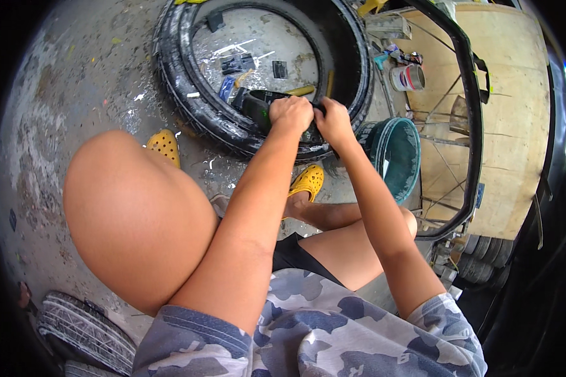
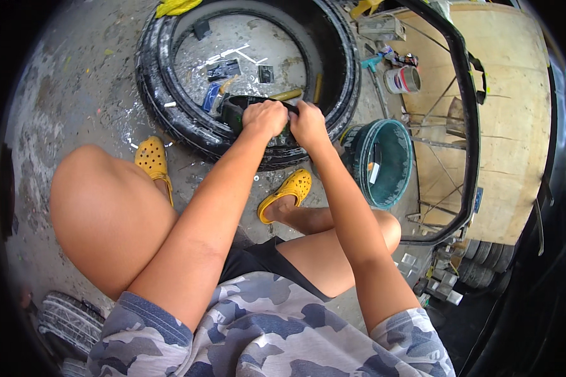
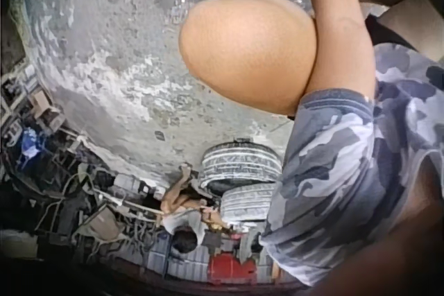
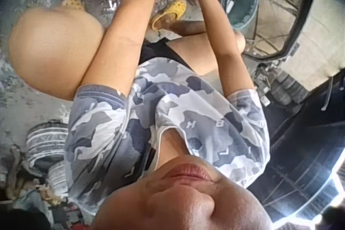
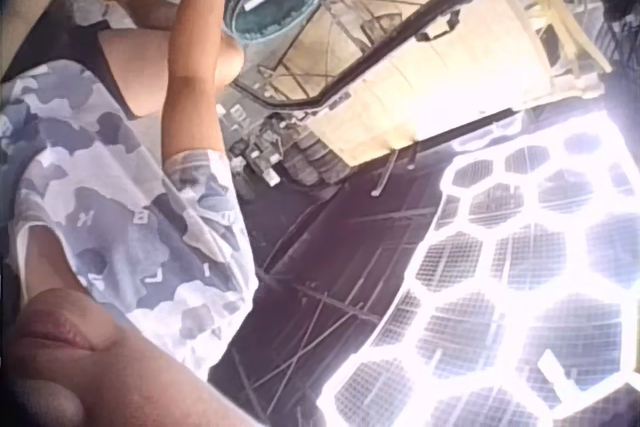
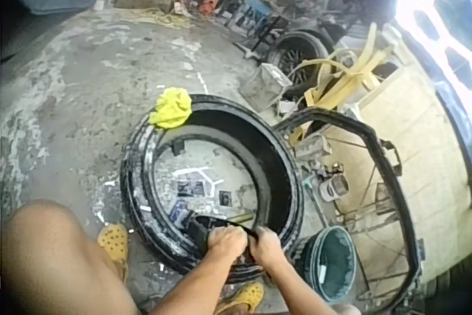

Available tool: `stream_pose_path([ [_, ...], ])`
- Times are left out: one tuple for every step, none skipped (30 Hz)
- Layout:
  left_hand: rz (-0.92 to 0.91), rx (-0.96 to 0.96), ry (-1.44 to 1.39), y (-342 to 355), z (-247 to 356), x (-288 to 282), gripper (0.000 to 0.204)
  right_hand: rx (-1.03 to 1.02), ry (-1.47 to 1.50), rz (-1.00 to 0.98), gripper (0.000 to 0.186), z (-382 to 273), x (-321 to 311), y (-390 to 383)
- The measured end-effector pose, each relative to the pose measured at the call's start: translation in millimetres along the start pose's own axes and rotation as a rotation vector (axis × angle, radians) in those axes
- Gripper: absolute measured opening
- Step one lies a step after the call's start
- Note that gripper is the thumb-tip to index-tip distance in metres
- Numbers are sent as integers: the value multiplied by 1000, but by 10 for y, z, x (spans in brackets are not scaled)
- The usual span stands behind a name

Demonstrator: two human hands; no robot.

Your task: Repairing and cleaning wheel assembly components inside a tire.

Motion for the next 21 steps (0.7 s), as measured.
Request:
stream_pose_path([
  [17,-22,-31,2,-39,-26,26,57,45,-73,20,30,37,145],
  [21,-26,-9,9,-62,-13,26,128,135,-52,21,81,-17,140],
  [24,-28,11,11,-79,7,26,198,224,-32,23,137,-73,107],
  [28,-40,7,-17,-139,-17,26,267,181,-16,24,114,-173,50],
  [20,-47,28,-59,-187,-42,26,347,209,-128,23,17,-248,-41],
  [11,-40,50,-73,-169,-52,26,299,246,-150,22,-31,-239,-177],
  [12,-42,47,-48,-175,-38,26,250,284,-173,21,-58,-193,-277],
  [21,-33,61,-7,-150,-16,26,206,161,-122,20,-129,-145,-318],
  [31,-26,74,25,-133,10,26,107,134,-12,17,-207,-144,-252],
  [23,-4,70,34,-40,16,26,67,92,45,16,-139,-119,-125],
  [21,-12,36,8,-16,-20,25,14,62,96,16,-136,-102,-1],
  [19,-18,1,-7,10,-30,25,-6,39,88,16,-107,-79,3],
  [18,-33,-1,-11,-54,-24,25,-14,49,80,16,-148,-52,-30],
  [20,-50,8,-25,-128,-30,25,3,94,36,17,-190,-39,-120],
  [22,-68,17,-43,-202,-34,24,19,139,-9,17,-234,-39,-218],
  [26,-72,14,-36,-193,-33,24,64,180,-86,18,-223,-90,-311],
  [32,-57,18,-37,-167,-25,24,49,188,-102,17,-199,-93,-306],
  [39,-44,23,-38,-148,-19,24,28,156,-64,17,-176,-62,-241],
  [42,1,39,-37,-35,-30,24,25,110,-15,16,-95,-73,-167],
  [50,4,9,-24,-7,-29,23,-10,126,42,15,-88,-73,-42],
  [59,8,-22,-7,22,-31,23,-13,91,131,16,-76,-98,-14],
])
Point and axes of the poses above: each hand's wrist, its own y-axis towards the middle knuckle, its own x-axis out of the palm, z = x × y, the point moved 7 cm from there along y, towards the middle knuckle, and after that the axes turned 7 degrees about -z, right-handed, at the moved point
